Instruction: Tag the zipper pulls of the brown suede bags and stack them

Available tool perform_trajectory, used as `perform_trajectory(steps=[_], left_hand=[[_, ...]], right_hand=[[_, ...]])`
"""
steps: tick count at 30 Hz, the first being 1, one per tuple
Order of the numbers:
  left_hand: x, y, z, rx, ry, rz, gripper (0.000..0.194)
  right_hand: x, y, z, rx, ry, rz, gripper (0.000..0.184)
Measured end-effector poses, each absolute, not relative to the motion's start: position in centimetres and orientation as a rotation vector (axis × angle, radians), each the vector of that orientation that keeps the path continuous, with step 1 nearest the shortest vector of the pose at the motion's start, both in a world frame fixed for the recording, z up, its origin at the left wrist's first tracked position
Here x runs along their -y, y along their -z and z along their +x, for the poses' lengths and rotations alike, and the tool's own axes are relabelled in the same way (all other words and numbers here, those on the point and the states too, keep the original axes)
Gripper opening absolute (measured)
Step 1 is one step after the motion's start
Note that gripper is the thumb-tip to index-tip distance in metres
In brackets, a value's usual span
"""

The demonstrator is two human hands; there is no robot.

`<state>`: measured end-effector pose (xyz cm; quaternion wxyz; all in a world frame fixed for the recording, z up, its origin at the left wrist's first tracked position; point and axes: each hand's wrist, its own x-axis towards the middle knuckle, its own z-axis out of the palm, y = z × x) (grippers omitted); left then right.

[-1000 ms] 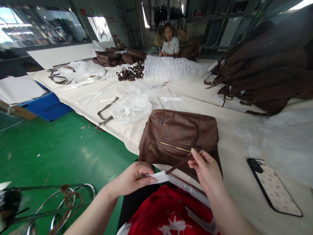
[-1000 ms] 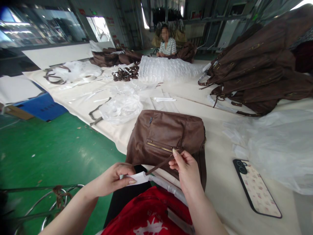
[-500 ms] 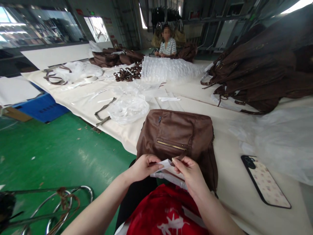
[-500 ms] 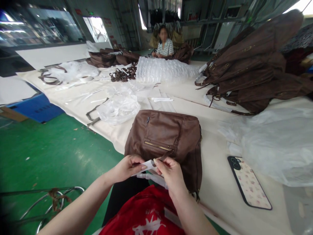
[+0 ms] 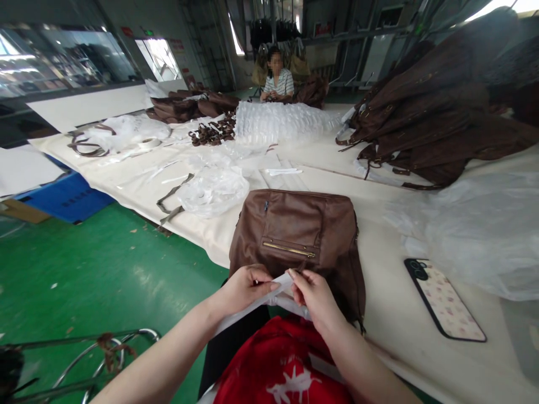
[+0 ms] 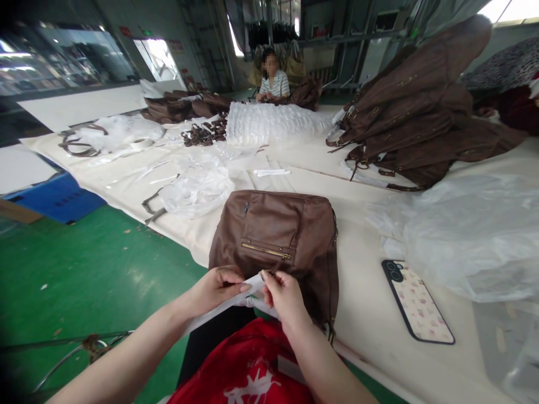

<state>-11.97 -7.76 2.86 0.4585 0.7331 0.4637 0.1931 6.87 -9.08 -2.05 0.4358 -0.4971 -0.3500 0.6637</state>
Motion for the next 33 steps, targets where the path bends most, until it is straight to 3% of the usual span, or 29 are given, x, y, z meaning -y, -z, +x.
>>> perform_trajectory(steps=[3,6,9,19,33], left_hand=[[7.7,-2.4,-11.8,-1.208,-0.452,1.829,0.044],[7.5,-2.0,-11.8,-1.26,-0.411,1.863,0.045],[7.2,-1.8,-11.3,-1.285,-0.395,1.842,0.045],[6.0,-2.3,-8.5,-1.345,-0.423,1.822,0.047],[4.9,-1.1,-6.8,-1.414,-0.519,1.843,0.044]], right_hand=[[9.6,1.8,7.9,1.296,-1.471,-1.385,0.04],[10.1,0.8,9.6,1.668,-0.912,-1.52,0.024],[10.2,0.2,10.6,1.749,-0.573,-1.526,0.037],[9.2,2.8,10.6,1.623,-0.743,-1.413,0.061],[8.4,3.9,11.1,1.363,-1.139,-1.311,0.048]])
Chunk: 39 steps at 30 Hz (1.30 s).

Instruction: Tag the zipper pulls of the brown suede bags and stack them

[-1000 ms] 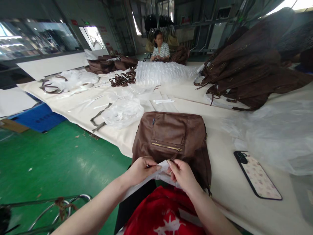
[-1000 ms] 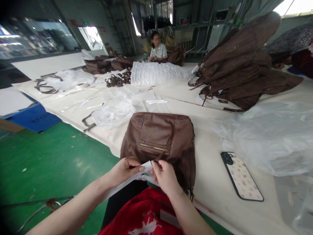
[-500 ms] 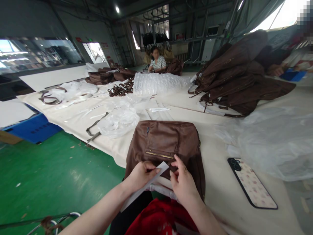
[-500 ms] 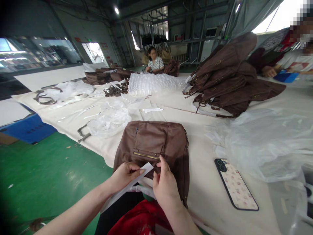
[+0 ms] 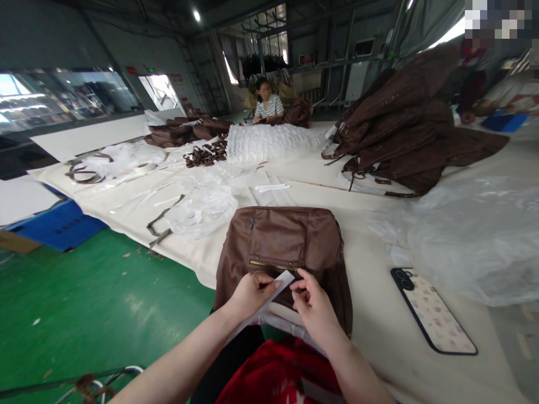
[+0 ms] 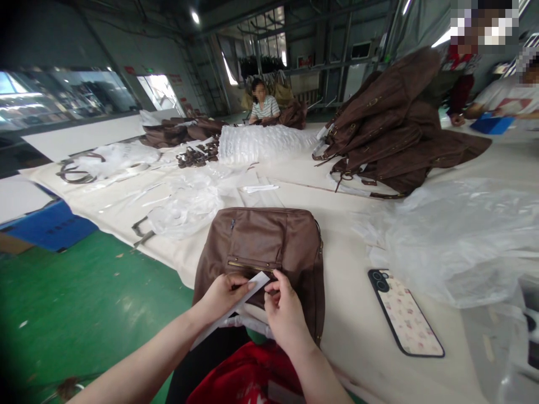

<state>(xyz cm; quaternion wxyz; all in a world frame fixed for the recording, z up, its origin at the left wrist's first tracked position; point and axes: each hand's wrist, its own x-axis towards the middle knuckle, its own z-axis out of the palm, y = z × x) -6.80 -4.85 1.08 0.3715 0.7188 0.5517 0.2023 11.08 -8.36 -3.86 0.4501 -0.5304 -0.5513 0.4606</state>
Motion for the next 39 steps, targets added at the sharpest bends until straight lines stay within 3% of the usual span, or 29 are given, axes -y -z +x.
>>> perform_trajectory(steps=[14,25,31,39], left_hand=[[3.8,-0.1,-5.6,-1.429,-0.475,1.948,0.038],[2.9,0.3,-4.3,-1.46,-0.519,1.984,0.033],[2.5,0.5,-3.3,-1.525,-0.632,1.952,0.026],[2.5,0.4,-3.6,-1.534,-0.636,1.959,0.019]], right_hand=[[8.0,4.2,11.1,1.062,-1.44,-1.252,0.048],[7.7,4.5,10.9,1.128,-1.424,-1.269,0.038],[7.7,4.1,10.7,0.996,-1.372,-1.308,0.044],[6.2,4.0,9.5,0.834,-1.537,-1.41,0.045]])
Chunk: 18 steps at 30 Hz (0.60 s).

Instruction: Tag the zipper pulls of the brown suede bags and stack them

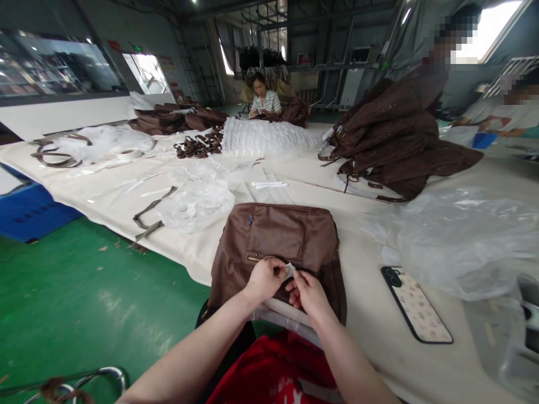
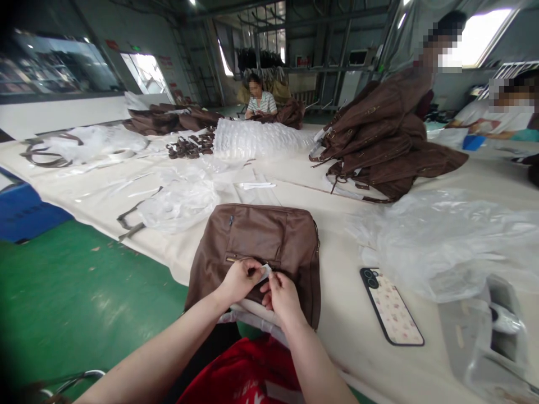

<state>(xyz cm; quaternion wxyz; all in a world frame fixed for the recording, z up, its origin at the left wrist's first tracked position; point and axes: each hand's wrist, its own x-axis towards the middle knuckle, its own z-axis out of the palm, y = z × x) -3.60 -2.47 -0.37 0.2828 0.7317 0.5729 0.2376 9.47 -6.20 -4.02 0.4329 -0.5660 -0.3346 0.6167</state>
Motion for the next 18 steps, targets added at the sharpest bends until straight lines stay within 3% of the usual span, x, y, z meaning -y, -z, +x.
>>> perform_trajectory(steps=[9,18], left_hand=[[3.4,0.2,-3.8,-1.617,-0.719,2.106,0.015],[2.2,0.6,-3.8,-1.557,-0.655,1.952,0.018]], right_hand=[[5.0,4.2,8.8,0.719,-1.462,-1.386,0.034],[5.1,3.9,8.9,0.62,-1.46,-1.408,0.037]])
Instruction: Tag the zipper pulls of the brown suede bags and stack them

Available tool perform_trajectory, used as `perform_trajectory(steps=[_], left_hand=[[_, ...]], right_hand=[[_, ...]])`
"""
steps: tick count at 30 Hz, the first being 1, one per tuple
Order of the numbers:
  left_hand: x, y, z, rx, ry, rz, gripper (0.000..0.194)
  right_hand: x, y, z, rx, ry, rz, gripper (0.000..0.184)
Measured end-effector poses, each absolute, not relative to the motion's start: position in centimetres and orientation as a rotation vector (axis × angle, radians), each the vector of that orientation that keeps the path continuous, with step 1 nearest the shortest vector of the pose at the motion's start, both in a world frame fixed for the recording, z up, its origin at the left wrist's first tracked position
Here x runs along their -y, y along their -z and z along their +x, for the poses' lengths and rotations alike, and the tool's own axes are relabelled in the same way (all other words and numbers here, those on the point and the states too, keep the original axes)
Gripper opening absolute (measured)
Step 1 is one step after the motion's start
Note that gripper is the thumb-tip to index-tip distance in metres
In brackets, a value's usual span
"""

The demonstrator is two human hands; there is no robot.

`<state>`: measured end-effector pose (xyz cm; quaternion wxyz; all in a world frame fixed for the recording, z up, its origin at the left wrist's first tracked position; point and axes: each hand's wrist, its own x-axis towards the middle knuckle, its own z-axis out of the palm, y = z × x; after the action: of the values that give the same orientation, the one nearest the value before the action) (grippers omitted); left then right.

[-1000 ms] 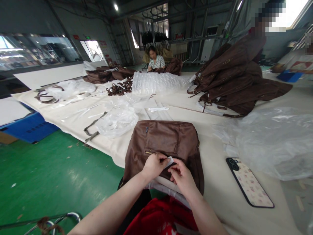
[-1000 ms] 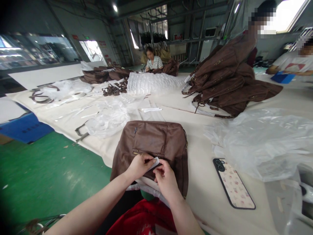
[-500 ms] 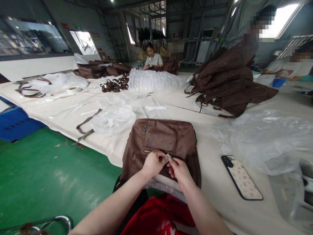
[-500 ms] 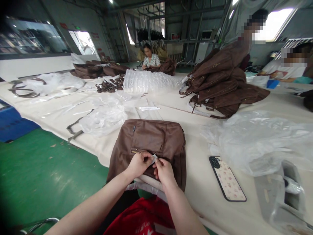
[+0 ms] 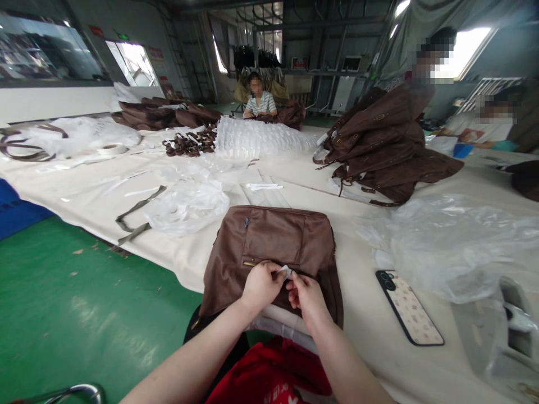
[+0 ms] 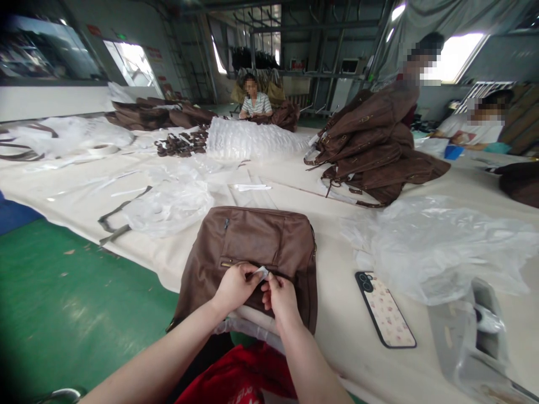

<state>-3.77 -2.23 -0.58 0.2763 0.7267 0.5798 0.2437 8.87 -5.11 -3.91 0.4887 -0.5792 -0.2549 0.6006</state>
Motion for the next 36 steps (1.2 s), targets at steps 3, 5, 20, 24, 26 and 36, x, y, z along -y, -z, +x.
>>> perform_trajectory(steps=[3,5,20,24,26,36], left_hand=[[2.2,0.1,-3.4,-1.602,-0.551,2.023,0.023],[2.2,-0.2,-3.0,-1.645,-0.503,2.05,0.023],[2.4,0.4,-2.5,-1.653,-0.464,2.145,0.022],[2.8,0.2,-3.3,-1.649,-0.544,2.16,0.018],[3.1,0.2,-3.7,-1.613,-0.569,2.155,0.013],[5.5,1.9,-3.4,-1.432,-0.378,2.965,0.022]], right_hand=[[5.1,4.0,9.0,0.626,-1.48,-1.412,0.034],[5.1,4.1,9.1,0.631,-1.488,-1.41,0.033],[5.1,5.1,9.1,0.681,-1.432,-1.389,0.036],[5.2,4.8,9.0,0.674,-1.432,-1.387,0.033],[5.2,4.5,9.0,0.668,-1.435,-1.382,0.032],[5.0,4.0,9.0,0.553,-1.502,-1.331,0.029]])
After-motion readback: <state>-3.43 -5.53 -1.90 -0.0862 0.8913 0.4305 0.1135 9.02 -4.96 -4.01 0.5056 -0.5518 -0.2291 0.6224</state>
